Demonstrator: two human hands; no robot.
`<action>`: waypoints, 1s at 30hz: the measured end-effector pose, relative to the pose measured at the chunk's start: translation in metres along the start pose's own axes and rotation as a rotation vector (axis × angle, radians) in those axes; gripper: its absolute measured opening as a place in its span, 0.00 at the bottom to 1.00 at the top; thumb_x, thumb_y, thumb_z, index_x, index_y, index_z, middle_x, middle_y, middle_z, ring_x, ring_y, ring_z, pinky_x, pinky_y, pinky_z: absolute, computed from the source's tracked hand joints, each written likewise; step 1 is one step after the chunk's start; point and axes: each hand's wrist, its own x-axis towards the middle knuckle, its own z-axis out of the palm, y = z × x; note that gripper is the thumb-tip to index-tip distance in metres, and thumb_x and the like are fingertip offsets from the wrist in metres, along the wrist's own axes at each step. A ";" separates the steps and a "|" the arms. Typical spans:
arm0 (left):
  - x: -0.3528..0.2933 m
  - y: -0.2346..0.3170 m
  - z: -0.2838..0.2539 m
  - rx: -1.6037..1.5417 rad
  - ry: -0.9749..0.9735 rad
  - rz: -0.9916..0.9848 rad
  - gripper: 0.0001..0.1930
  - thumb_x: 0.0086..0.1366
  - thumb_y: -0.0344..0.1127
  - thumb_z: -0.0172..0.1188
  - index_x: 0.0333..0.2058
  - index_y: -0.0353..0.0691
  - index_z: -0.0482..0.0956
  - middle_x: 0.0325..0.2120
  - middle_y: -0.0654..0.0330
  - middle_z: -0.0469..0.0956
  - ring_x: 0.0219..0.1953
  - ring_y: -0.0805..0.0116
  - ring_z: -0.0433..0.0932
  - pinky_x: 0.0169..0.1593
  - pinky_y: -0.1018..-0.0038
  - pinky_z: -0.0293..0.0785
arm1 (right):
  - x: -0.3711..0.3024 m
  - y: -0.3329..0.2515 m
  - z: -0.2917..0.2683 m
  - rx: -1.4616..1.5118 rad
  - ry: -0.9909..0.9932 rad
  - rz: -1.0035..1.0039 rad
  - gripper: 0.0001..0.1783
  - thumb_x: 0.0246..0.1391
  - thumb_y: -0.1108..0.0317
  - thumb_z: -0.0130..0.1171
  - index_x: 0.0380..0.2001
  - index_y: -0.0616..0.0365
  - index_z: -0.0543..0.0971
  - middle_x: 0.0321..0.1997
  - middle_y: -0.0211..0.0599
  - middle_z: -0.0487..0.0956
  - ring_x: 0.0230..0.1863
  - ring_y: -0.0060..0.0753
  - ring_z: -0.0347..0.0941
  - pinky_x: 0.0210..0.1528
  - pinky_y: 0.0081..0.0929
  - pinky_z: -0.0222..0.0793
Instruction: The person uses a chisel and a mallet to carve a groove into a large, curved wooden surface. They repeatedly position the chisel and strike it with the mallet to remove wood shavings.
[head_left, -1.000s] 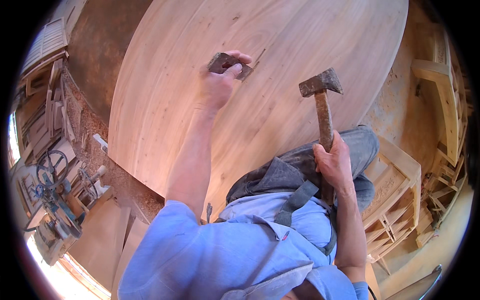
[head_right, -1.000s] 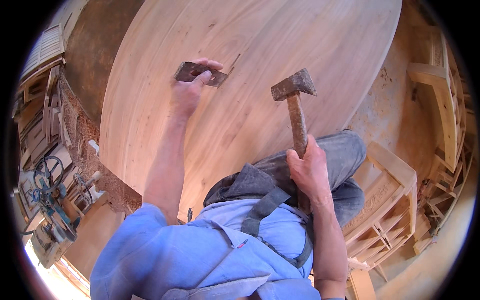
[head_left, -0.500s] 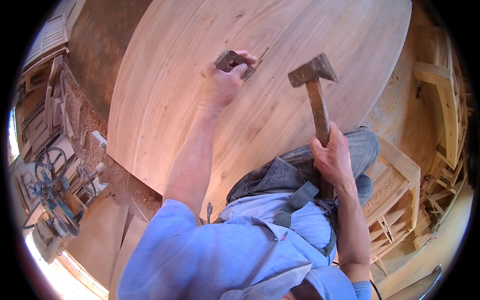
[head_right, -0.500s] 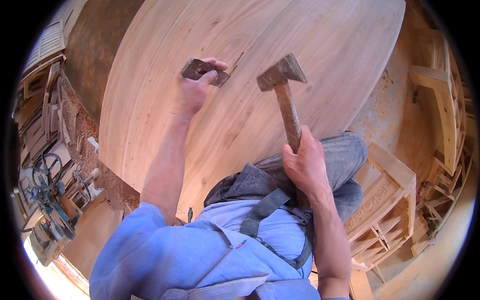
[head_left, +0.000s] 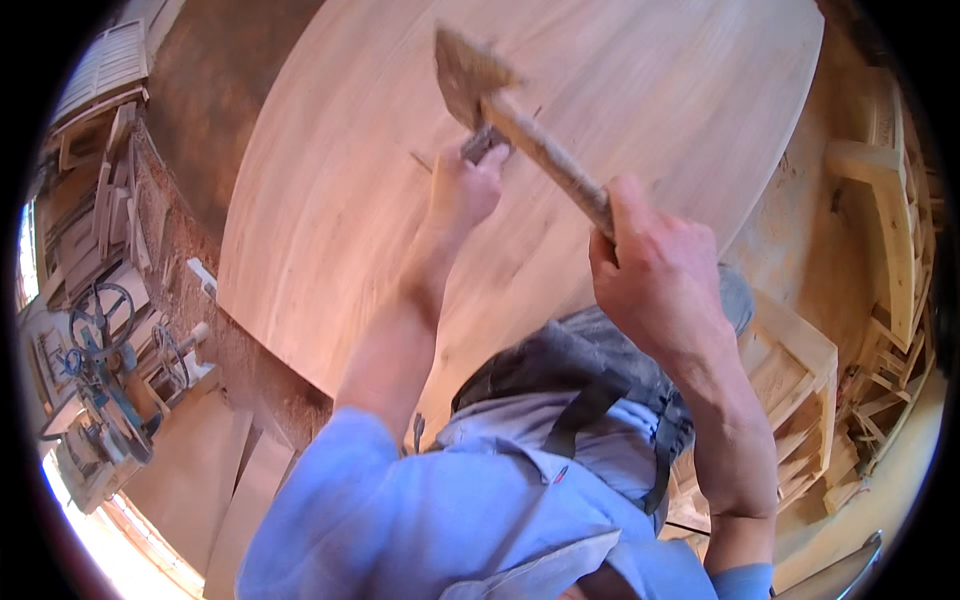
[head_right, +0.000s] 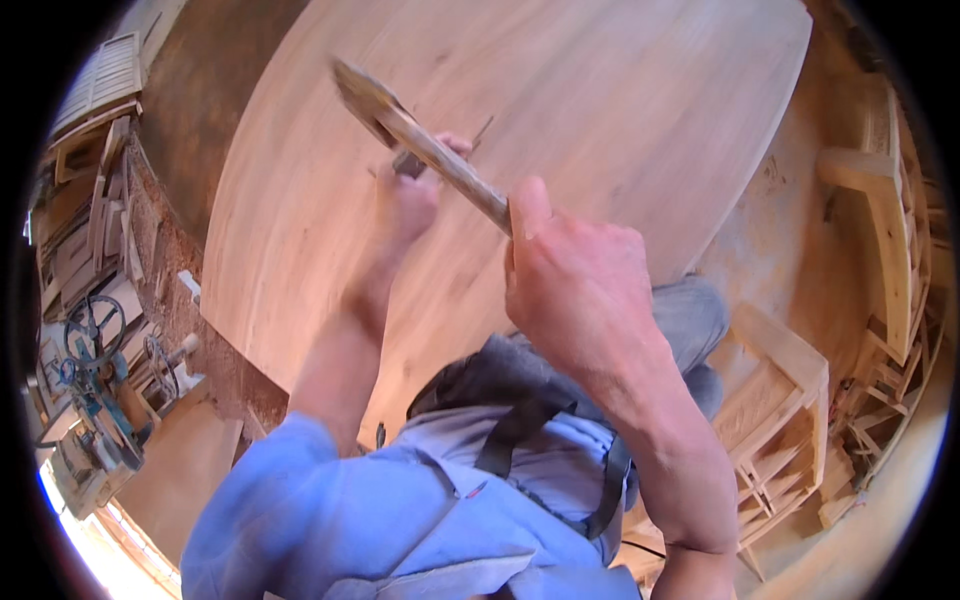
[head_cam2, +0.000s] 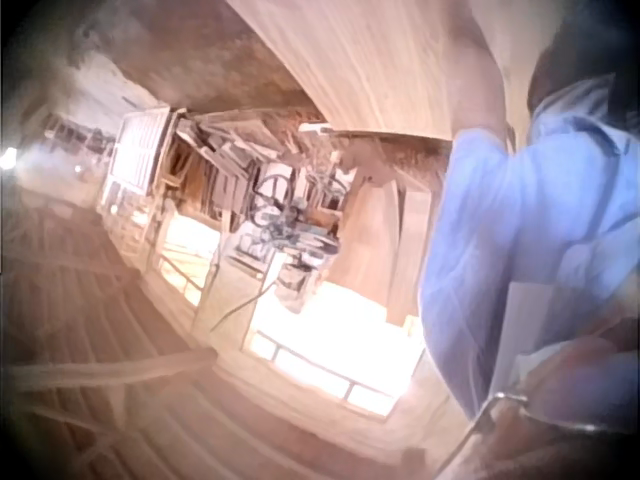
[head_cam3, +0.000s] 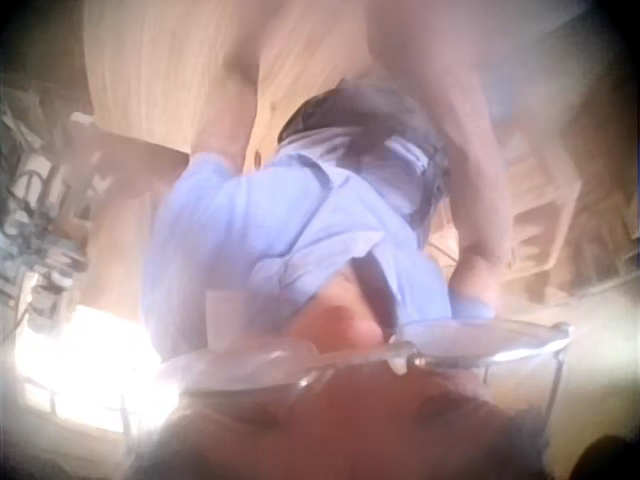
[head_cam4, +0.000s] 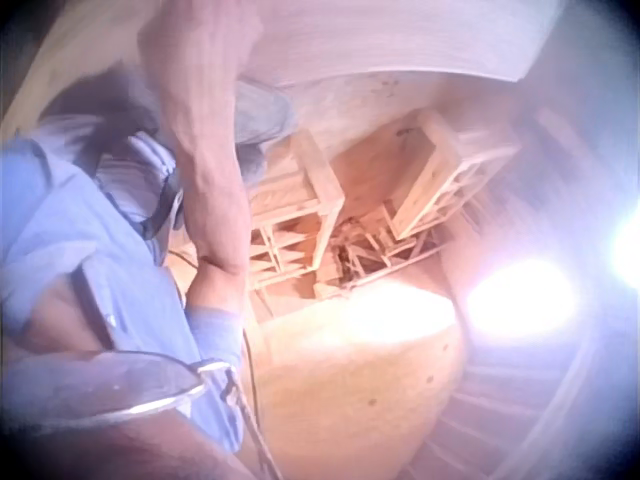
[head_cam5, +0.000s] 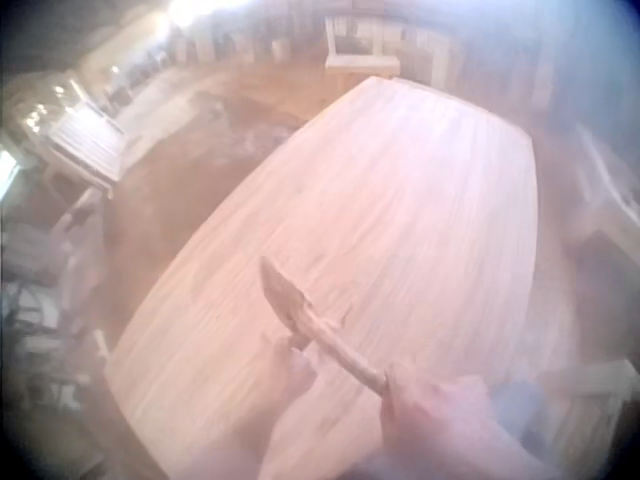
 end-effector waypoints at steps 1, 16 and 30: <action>-0.008 -0.001 -0.002 0.026 -0.009 -0.023 0.13 0.71 0.18 0.51 0.51 0.30 0.77 0.44 0.55 0.85 0.49 0.66 0.83 0.56 0.69 0.80 | -0.007 -0.011 -0.004 0.079 0.068 -0.032 0.08 0.58 0.72 0.57 0.36 0.58 0.68 0.21 0.53 0.77 0.28 0.64 0.77 0.32 0.54 0.71; -0.001 0.020 -0.001 -0.097 -0.024 0.090 0.12 0.70 0.20 0.53 0.49 0.30 0.79 0.43 0.57 0.85 0.46 0.69 0.83 0.53 0.70 0.79 | 0.004 0.009 0.020 0.012 -0.092 0.084 0.09 0.58 0.71 0.58 0.38 0.59 0.68 0.25 0.56 0.78 0.32 0.66 0.77 0.35 0.57 0.71; 0.025 0.020 -0.017 -0.322 0.026 -0.031 0.13 0.66 0.16 0.56 0.47 0.30 0.82 0.37 0.56 0.87 0.42 0.67 0.85 0.49 0.69 0.82 | -0.082 0.082 0.073 0.466 -0.011 0.692 0.13 0.55 0.66 0.59 0.37 0.65 0.73 0.30 0.63 0.79 0.38 0.69 0.78 0.40 0.50 0.73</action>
